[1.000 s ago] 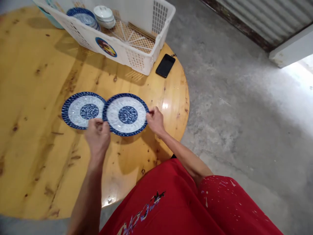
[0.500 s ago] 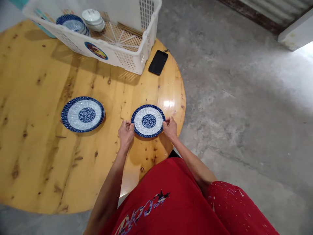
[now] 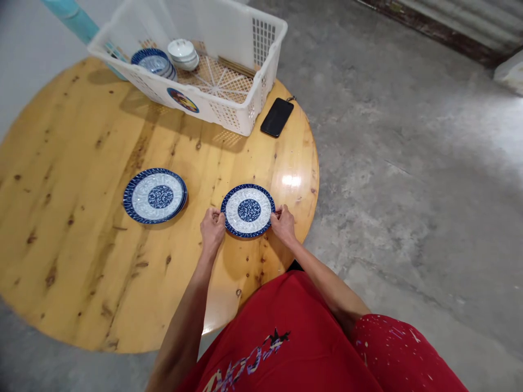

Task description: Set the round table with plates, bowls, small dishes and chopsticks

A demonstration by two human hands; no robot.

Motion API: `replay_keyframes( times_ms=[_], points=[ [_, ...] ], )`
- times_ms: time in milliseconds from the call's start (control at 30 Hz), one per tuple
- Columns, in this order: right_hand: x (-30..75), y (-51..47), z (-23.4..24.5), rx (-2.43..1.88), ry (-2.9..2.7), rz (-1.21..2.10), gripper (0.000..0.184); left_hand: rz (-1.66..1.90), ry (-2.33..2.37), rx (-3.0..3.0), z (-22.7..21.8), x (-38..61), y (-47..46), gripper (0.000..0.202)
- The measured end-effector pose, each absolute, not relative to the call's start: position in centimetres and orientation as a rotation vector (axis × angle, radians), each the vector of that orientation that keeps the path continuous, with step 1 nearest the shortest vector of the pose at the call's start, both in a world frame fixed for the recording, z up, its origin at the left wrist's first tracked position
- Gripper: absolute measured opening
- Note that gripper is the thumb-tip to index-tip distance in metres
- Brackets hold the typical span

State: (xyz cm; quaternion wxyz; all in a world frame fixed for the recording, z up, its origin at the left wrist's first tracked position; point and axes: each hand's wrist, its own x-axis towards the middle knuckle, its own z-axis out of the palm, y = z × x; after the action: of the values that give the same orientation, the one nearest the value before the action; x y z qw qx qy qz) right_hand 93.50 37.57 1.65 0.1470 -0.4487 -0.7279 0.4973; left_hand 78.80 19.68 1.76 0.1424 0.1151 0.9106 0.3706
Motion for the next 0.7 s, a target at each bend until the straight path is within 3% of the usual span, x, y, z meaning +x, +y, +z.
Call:
replay_keyframes(
  times_ms=[567, 700],
  points=[
    [95.8, 36.1, 1.4, -1.281, -2.151, 1.481, 0.011, 1.034, 2.61, 0.224, 1.9, 80.8, 18.3, 0.006],
    [96.1, 36.7, 1.8, -1.252, -2.074, 1.624, 0.017, 1.102, 2.585, 0.221, 1.5, 81.0, 18.3, 0.01]
  ],
)
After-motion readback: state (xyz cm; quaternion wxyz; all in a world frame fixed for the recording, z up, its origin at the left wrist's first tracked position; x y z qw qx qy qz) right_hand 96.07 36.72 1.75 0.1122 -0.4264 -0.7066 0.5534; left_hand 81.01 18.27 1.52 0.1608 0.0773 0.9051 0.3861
